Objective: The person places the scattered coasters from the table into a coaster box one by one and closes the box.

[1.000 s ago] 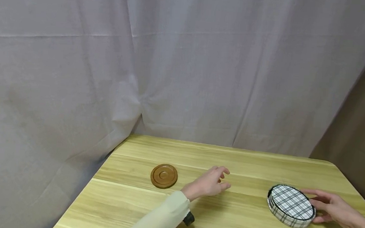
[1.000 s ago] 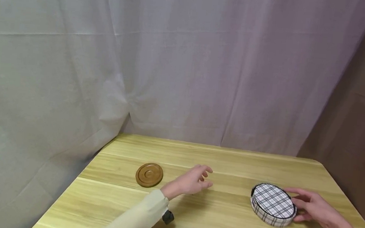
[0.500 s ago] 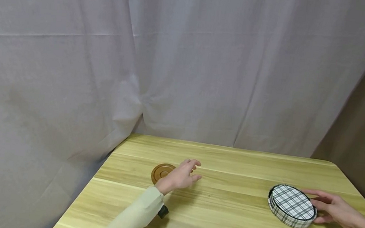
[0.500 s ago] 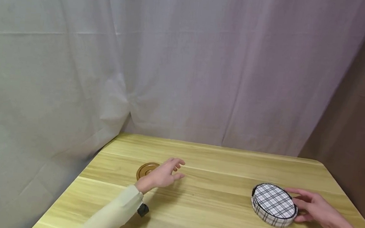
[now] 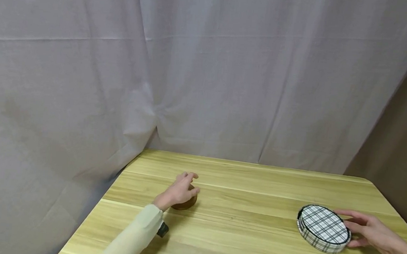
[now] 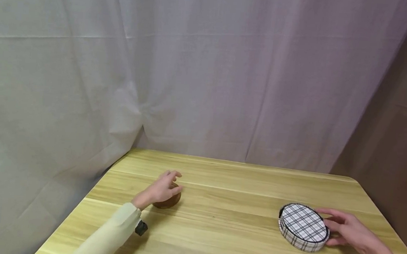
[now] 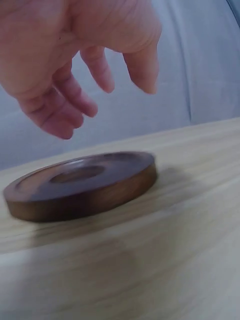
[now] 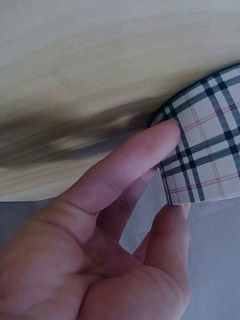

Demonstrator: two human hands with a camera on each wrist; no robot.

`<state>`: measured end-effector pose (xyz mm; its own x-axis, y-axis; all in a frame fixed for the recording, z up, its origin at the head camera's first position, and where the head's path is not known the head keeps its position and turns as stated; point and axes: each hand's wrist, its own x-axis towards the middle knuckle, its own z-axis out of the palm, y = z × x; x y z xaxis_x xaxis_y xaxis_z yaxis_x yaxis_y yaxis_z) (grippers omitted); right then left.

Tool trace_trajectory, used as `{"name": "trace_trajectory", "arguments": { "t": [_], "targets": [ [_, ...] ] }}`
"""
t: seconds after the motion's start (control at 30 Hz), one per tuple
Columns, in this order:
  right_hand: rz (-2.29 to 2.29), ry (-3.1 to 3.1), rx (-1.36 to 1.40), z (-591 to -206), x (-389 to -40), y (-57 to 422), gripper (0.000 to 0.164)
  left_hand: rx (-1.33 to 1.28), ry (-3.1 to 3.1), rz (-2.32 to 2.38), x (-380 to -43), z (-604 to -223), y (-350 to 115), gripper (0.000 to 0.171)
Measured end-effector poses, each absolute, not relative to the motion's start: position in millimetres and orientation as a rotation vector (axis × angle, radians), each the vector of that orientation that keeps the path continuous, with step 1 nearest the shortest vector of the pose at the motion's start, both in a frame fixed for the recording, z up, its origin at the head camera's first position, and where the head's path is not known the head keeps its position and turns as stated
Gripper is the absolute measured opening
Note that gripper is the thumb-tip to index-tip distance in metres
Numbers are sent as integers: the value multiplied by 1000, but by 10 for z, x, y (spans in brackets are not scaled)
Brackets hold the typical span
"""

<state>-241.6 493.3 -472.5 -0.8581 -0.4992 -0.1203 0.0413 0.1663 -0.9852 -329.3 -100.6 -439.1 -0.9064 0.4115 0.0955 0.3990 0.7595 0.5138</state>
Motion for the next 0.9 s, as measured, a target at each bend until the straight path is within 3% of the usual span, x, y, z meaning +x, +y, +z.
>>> {"name": "trace_trajectory", "arguments": {
  "t": [0.37, 0.7, 0.9],
  "targets": [
    [-1731, 2023, -420, -4709, -2418, 4901, 49, 452, 2980, 629, -3294, -4464, -1166, 55],
    [-1704, 2066, -402, -4719, -2421, 4906, 48, 357, 3051, 513, -3363, -4540, -1298, 36],
    [-1713, 2046, -415, -4730, -2435, 4907, 48, 342, 3084, 507, -3394, -4567, -1342, 33]
  ]
}}
